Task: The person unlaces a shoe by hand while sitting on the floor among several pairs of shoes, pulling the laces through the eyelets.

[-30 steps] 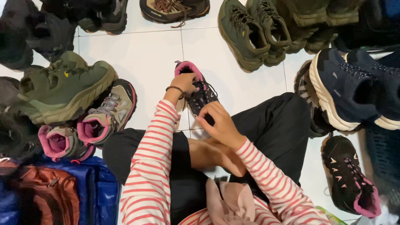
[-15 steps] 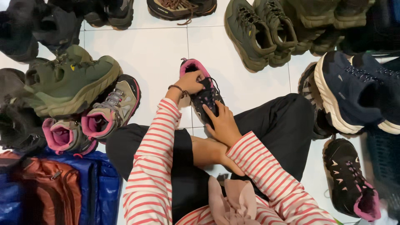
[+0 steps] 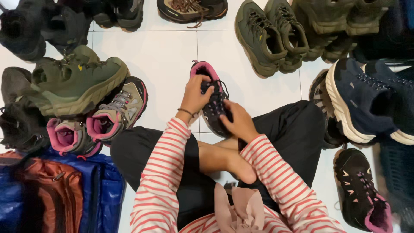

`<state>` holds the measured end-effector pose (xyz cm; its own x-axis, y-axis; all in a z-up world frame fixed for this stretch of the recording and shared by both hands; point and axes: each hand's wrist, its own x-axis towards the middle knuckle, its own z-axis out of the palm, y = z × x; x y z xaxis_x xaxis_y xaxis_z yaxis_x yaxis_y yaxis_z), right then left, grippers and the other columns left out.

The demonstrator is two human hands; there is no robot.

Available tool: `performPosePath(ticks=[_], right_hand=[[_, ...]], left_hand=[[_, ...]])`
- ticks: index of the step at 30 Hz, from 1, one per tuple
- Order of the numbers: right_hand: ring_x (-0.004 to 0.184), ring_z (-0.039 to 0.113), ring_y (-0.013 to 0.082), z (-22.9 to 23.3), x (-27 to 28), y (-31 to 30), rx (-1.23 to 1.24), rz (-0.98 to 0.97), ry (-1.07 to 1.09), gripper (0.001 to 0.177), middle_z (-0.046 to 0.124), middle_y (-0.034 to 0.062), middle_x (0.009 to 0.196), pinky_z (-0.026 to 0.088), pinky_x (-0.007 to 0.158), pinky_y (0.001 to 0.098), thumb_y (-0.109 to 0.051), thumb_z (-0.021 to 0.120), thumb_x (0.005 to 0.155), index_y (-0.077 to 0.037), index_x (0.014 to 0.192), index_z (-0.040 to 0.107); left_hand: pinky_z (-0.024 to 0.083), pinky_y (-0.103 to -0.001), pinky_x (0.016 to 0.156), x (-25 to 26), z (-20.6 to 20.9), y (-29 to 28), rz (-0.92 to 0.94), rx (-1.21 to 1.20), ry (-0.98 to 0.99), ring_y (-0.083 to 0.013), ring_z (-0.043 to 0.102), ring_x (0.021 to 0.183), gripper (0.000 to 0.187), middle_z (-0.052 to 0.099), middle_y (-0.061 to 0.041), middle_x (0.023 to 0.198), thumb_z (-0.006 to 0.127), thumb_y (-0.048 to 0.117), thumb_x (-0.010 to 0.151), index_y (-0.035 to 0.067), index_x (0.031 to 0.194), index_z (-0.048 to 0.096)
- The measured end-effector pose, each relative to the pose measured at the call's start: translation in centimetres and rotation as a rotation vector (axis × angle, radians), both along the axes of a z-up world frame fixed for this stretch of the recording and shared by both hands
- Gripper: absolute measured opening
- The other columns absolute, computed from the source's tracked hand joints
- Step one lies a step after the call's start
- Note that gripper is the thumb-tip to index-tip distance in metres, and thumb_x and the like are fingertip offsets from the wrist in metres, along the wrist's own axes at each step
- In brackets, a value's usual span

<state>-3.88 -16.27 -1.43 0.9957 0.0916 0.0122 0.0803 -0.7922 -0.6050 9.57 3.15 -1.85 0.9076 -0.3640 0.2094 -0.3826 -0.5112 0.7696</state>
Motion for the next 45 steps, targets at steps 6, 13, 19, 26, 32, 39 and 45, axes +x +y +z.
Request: performPosePath(ticks=[6,13,19,26,32,39,45], right_hand=[[0.142,0.041,0.0508,3.7,5.4,-1.8,0.424,-0.050,0.051,0.064,0.048,0.0278,0.150,0.043,0.112,0.0581,-0.003,0.056,0.100,0.001,0.157,0.027],[0.101,0.072,0.0265,-2.6,8.5,-2.6,0.180,-0.046,0.110,0.022,0.077,-0.0001,0.090,0.052,0.094,0.0477,-0.027,0.056,0.108,-0.021,0.128,0.062],[0.073,0.069,0.0296,-0.4,7.1,-3.8,0.215,-0.127,0.044,0.017,0.067,0.0066,0.067,0.054,0.076,0.0420,-0.027,0.059,0.108,-0.015,0.100,0.067],[0.081,0.072,0.0343,0.6,7.7,-6.3,0.060,-0.188,0.030,0.016,0.071,0.0089,0.075,0.056,0.078,0.0458,-0.029,0.062,0.105,-0.016,0.097,0.069],[0.074,0.068,0.0242,0.5,8.6,-5.8,0.319,-0.250,0.072,0.020,0.068,0.0077,0.077,0.056,0.075,0.0410,-0.026,0.064,0.104,-0.012,0.089,0.068],[0.101,0.072,0.0227,4.3,8.2,-2.1,1.417,-0.168,0.025,0.030,0.070,0.0153,0.102,0.056,0.103,0.0402,-0.012,0.054,0.102,-0.009,0.074,0.045],[0.081,0.069,0.0209,1.9,9.7,-0.7,1.044,-0.066,-0.087,0.025,0.065,0.0147,0.088,0.056,0.091,0.0383,-0.011,0.050,0.109,-0.003,0.086,0.054]], left_hand=[[0.017,-0.071,0.122,-4.9,5.3,0.6,0.239,0.017,0.206,-0.0558,0.004,0.151,0.089,0.008,-0.029,0.162,0.078,0.026,0.087,0.010,0.157,0.025],[0.051,-0.059,0.097,-5.7,0.4,1.4,0.215,0.205,0.417,-0.0438,0.067,0.110,0.052,0.064,-0.018,0.114,0.049,0.056,0.104,0.009,0.125,0.045],[0.057,-0.048,0.087,-6.9,1.8,2.1,0.230,0.107,0.404,-0.0352,0.071,0.099,0.046,0.068,-0.010,0.093,0.031,0.045,0.111,0.016,0.093,0.063],[0.055,-0.053,0.087,-7.2,3.1,3.0,0.322,0.076,0.394,-0.0418,0.067,0.098,0.038,0.063,-0.015,0.091,0.037,0.036,0.109,0.013,0.086,0.056],[0.057,-0.046,0.087,-6.3,2.9,2.6,0.381,-0.107,0.201,-0.0387,0.065,0.100,0.032,0.056,-0.012,0.103,0.041,0.025,0.109,0.009,0.086,0.057],[0.055,-0.035,0.080,-6.1,5.5,-0.6,0.171,-0.512,0.023,-0.0182,0.066,0.082,0.031,0.074,-0.007,0.104,0.039,0.022,0.114,0.009,0.096,0.060],[0.058,-0.033,0.077,-3.1,1.1,-1.7,0.143,-0.519,-0.061,-0.0199,0.072,0.081,0.029,0.068,-0.006,0.082,0.041,0.020,0.113,0.010,0.098,0.064]])
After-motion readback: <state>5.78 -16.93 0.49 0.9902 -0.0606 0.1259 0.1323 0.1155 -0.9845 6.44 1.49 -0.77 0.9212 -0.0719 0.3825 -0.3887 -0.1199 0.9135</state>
